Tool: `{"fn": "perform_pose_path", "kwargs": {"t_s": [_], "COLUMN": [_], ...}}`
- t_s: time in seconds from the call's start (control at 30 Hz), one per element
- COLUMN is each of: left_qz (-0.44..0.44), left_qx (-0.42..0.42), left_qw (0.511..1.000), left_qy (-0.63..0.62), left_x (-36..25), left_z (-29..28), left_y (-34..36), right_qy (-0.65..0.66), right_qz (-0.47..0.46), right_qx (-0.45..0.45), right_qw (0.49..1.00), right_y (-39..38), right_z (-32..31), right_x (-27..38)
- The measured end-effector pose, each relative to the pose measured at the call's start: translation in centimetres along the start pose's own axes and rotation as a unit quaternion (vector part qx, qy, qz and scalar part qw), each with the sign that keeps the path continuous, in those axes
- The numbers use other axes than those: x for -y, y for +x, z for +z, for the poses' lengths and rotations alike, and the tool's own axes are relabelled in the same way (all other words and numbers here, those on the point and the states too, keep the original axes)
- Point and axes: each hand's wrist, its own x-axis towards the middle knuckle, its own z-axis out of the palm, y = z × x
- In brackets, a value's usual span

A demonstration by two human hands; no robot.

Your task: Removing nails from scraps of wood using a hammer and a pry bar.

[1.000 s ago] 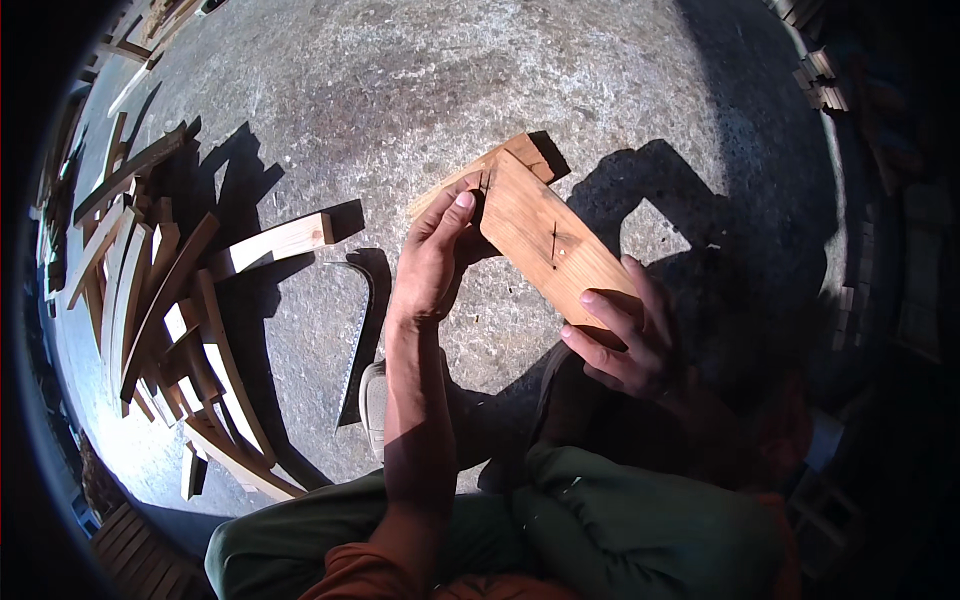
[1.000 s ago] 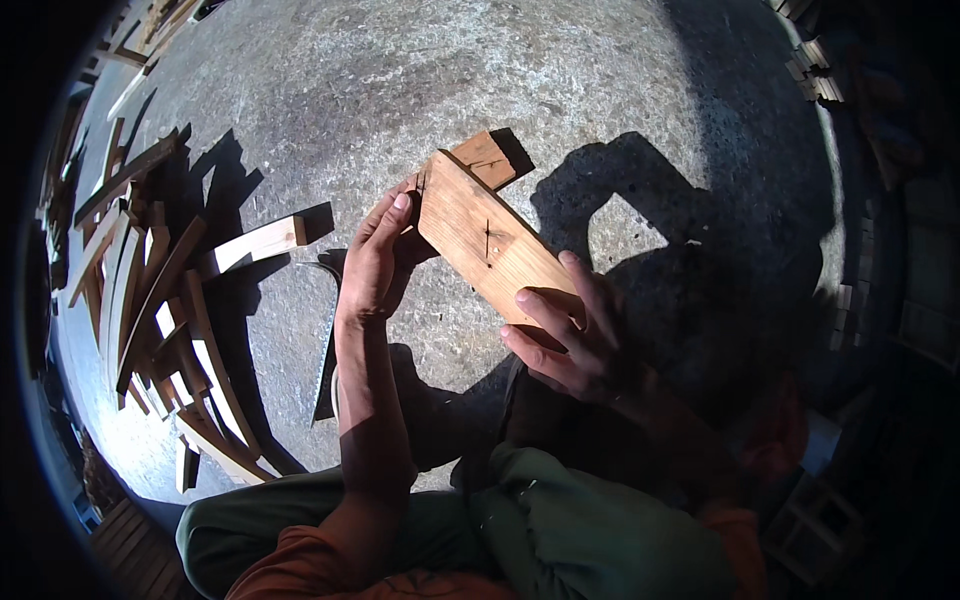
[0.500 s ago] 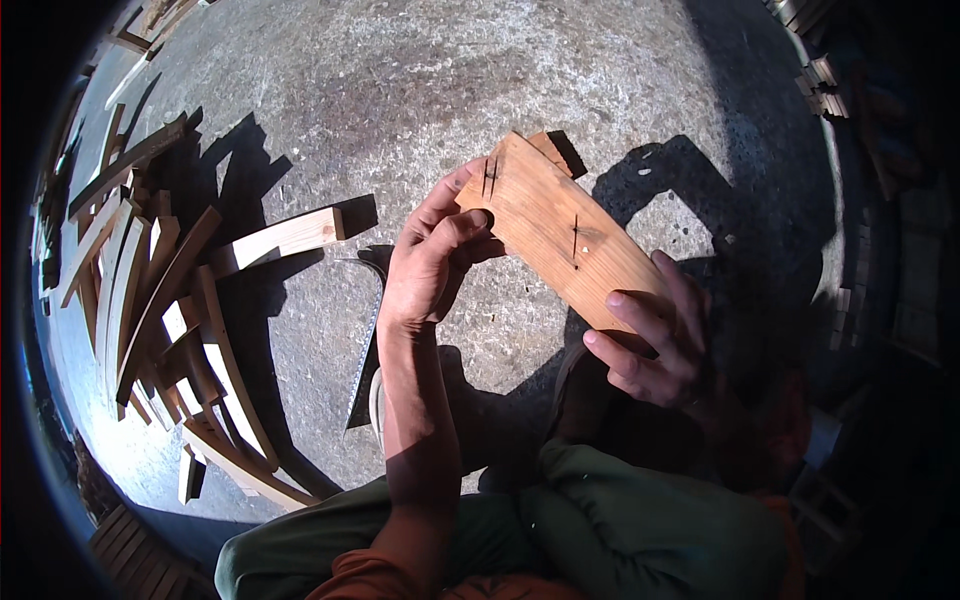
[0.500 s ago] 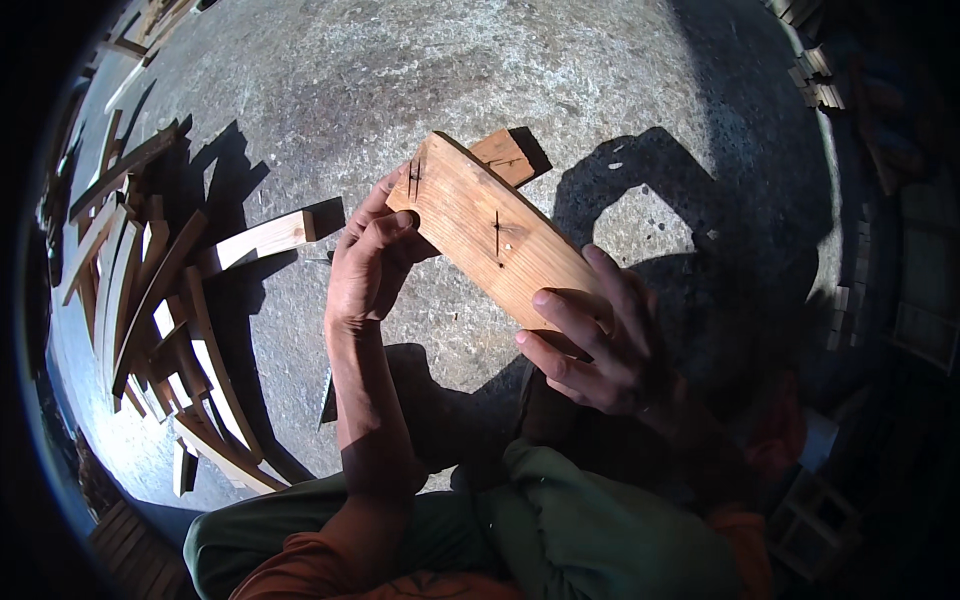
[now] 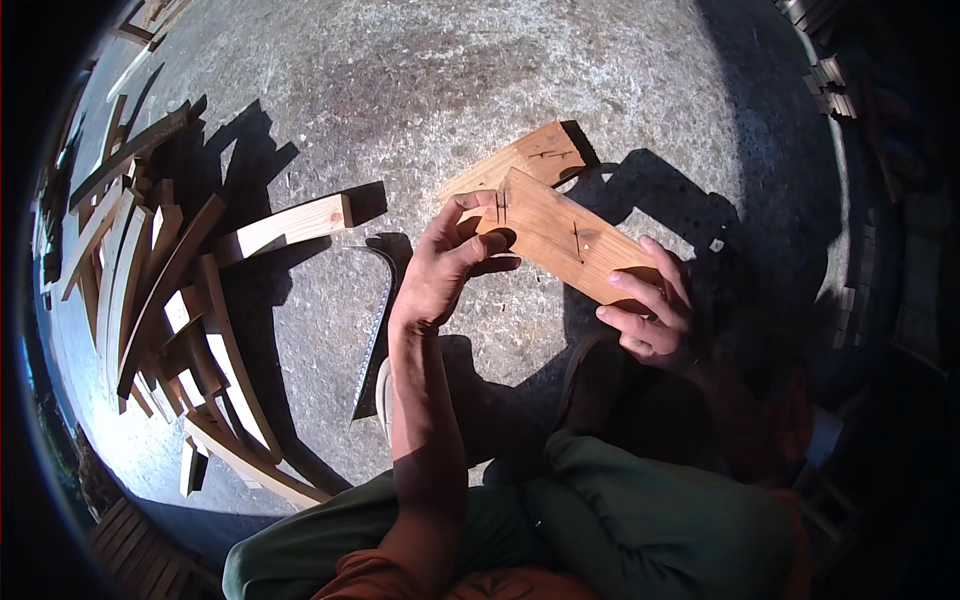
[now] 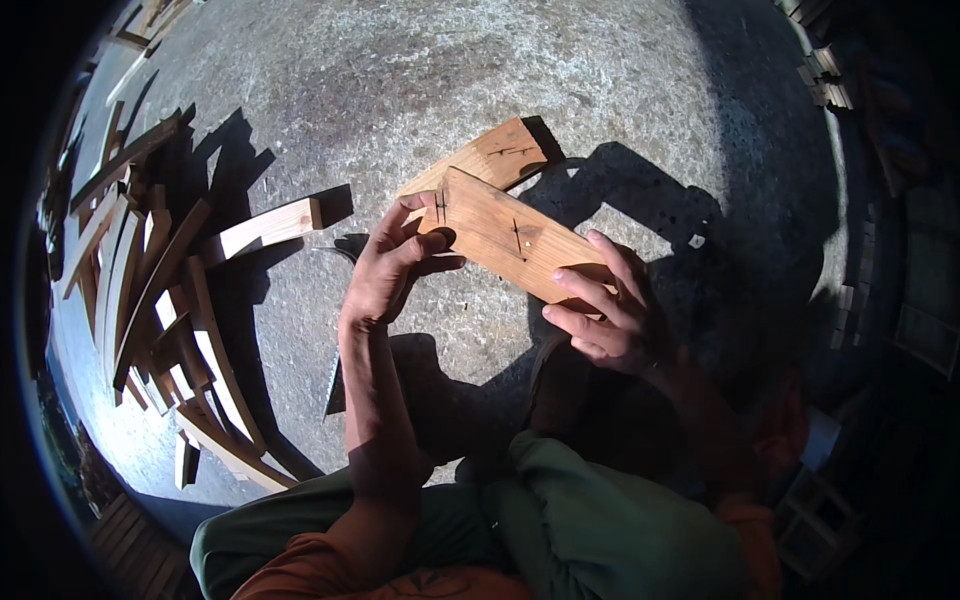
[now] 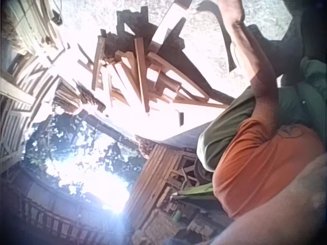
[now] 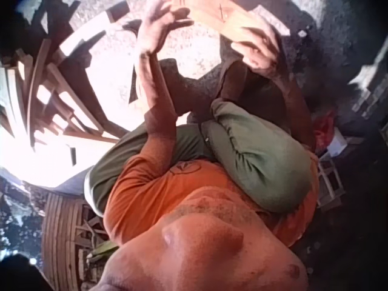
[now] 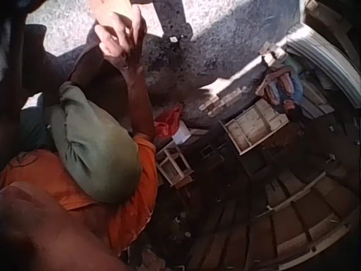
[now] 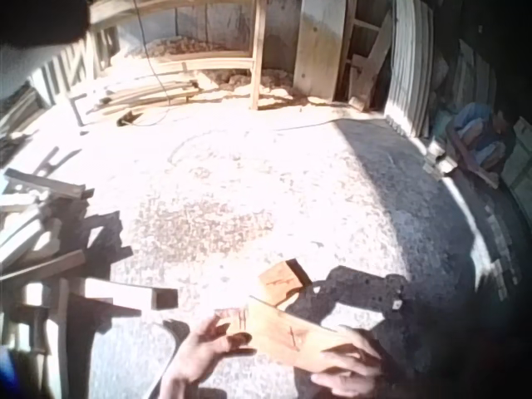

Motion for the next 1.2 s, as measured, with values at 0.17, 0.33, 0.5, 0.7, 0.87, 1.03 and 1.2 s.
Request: {"fn": "perform_pose_path", "kwargs": {"t_s": [0.17, 0.33, 0.5, 0.7, 0.87, 1.03, 1.2], "left_qz": [-0.038, -0.067, -0.033, -0.029, -0.029, 0.073, 0.082], "left_qx": [-0.16, -0.247, -0.274, -0.262, -0.237, -0.131, -0.035], "left_qw": [0.85, 0.73, 0.68, 0.682, 0.679, 0.646, 0.605], "left_qy": [0.501, 0.634, 0.68, 0.683, 0.694, 0.748, 0.791], "left_x": [6.0, 9.3, 10.8, 12.2, 12.3, 8.3, 3.2], "left_z": [-0.3, 5.3, 5.5, 5.9, 5.5, 1.5, -1.8], "left_y": [-0.3, -1.9, -2.6, -4.3, -4.2, -2.7, -1.3], "right_qy": [-0.08, 0.128, 0.132, -0.023, -0.06, -0.118, -0.186], "right_qz": [0.065, 0.066, 0.173, 0.08, 0.04, 0.202, 0.417], "right_qx": [0.015, 0.198, 0.024, 0.075, 0.145, 0.128, 0.103], "right_qw": [0.995, 0.97, 0.976, 0.994, 0.987, 0.964, 0.884], "right_y": [-4.5, -2.9, 3.8, 11.2, 12.5, 9.3, 2.8], "right_z": [8.1, 8.5, 7.5, 9.7, 11.0, 8.1, 6.2], "right_x": [0.6, 3.0, -3.2, -11.1, -12.4, -12.2, -11.4]}}
